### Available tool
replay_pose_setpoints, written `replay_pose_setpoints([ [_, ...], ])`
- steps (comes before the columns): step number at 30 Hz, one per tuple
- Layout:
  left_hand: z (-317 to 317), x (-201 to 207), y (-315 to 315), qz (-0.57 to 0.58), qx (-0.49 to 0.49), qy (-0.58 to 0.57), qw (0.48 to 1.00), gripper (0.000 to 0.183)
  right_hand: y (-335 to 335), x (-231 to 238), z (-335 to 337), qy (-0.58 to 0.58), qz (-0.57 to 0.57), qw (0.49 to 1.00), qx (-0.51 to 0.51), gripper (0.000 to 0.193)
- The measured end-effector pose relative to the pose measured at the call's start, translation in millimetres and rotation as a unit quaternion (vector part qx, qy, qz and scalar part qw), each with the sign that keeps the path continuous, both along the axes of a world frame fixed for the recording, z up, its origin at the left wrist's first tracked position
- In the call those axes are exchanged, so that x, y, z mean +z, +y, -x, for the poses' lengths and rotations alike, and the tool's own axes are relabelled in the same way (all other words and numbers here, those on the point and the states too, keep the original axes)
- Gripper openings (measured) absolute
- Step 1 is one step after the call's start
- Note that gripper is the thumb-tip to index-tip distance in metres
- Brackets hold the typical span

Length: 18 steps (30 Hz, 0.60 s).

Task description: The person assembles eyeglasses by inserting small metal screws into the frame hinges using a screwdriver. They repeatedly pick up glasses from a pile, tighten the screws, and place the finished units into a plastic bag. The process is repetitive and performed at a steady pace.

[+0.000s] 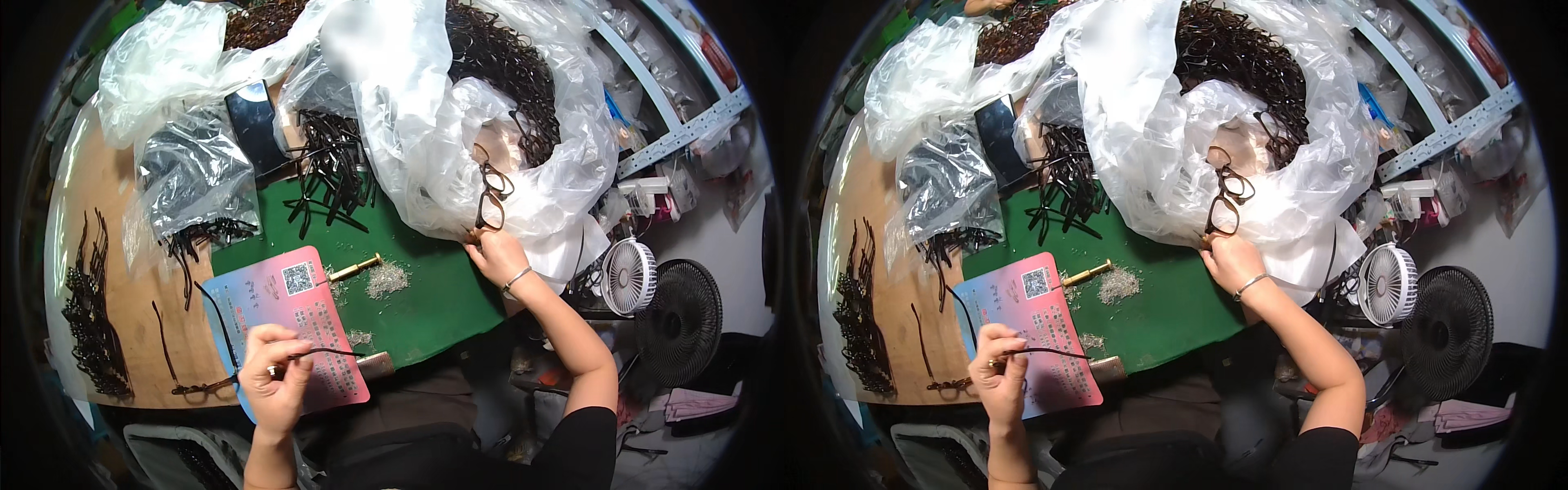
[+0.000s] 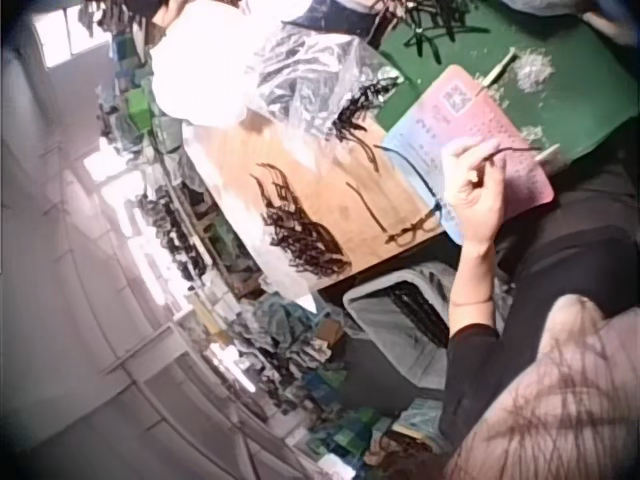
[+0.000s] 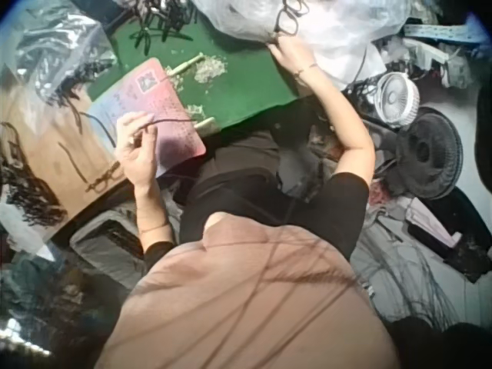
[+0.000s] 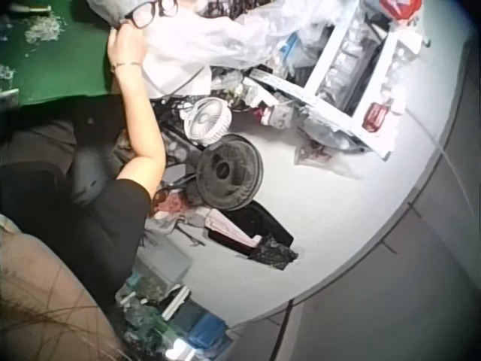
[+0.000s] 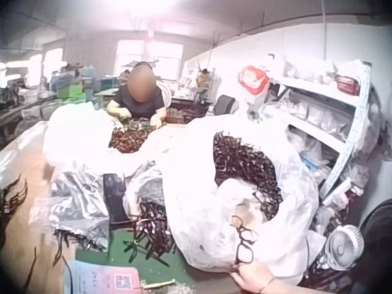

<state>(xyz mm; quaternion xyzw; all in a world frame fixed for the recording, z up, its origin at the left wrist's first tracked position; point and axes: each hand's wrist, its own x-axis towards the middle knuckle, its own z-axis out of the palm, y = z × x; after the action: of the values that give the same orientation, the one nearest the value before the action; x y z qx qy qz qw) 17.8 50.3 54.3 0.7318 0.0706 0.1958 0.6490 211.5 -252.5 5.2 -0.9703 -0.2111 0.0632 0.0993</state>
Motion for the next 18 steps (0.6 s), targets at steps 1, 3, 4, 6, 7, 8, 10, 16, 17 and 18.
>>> replay_pose_setpoints([
  [1,3.6,-4.7,-9.4,0.109,-0.041,0.041,0.992,0.009,7.1,2.9,3.0,-0.015,0.015,1.000,-0.005,0.022],
  [3,11.4,-14.3,-16.2,0.160,-0.053,0.048,0.985,0.009,23.3,12.9,13.9,-0.016,0.009,0.999,-0.033,0.019],
  [4,16.0,-18.0,-18.4,0.186,-0.050,0.062,0.979,0.009,22.2,9.1,18.3,-0.012,-0.036,0.999,-0.023,0.018],
  [6,21.1,-25.1,-17.3,0.187,-0.057,0.079,0.977,0.013,14.8,7.2,25.8,-0.003,-0.118,0.993,-0.005,0.018],
  [7,22.7,-23.8,-15.4,0.210,-0.058,0.103,0.971,0.013,9.9,11.6,26.0,0.008,-0.136,0.990,-0.035,0.017],
  [8,25.1,-23.4,-15.0,0.232,-0.056,0.127,0.963,0.014,2.4,11.7,23.1,-0.047,-0.148,0.986,-0.059,0.018],
  [10,23.5,-24.7,-12.3,0.228,-0.082,0.126,0.962,0.014,-0.4,26.4,15.7,0.029,-0.169,0.978,-0.118,0.019],
  [16,16.7,-24.8,-28.9,0.269,-0.121,0.167,0.941,0.019,5.2,3.7,16.7,0.061,-0.134,0.989,0.036,0.013],
  [17,14.2,-25.6,-31.8,0.299,-0.132,0.181,0.928,0.020,2.8,-1.7,18.7,0.050,-0.127,0.990,0.028,0.012],
  [18,12.6,-25.8,-32.7,0.321,-0.139,0.196,0.916,0.021,0.5,-0.5,21.6,0.058,-0.130,0.990,0.021,0.012],
])
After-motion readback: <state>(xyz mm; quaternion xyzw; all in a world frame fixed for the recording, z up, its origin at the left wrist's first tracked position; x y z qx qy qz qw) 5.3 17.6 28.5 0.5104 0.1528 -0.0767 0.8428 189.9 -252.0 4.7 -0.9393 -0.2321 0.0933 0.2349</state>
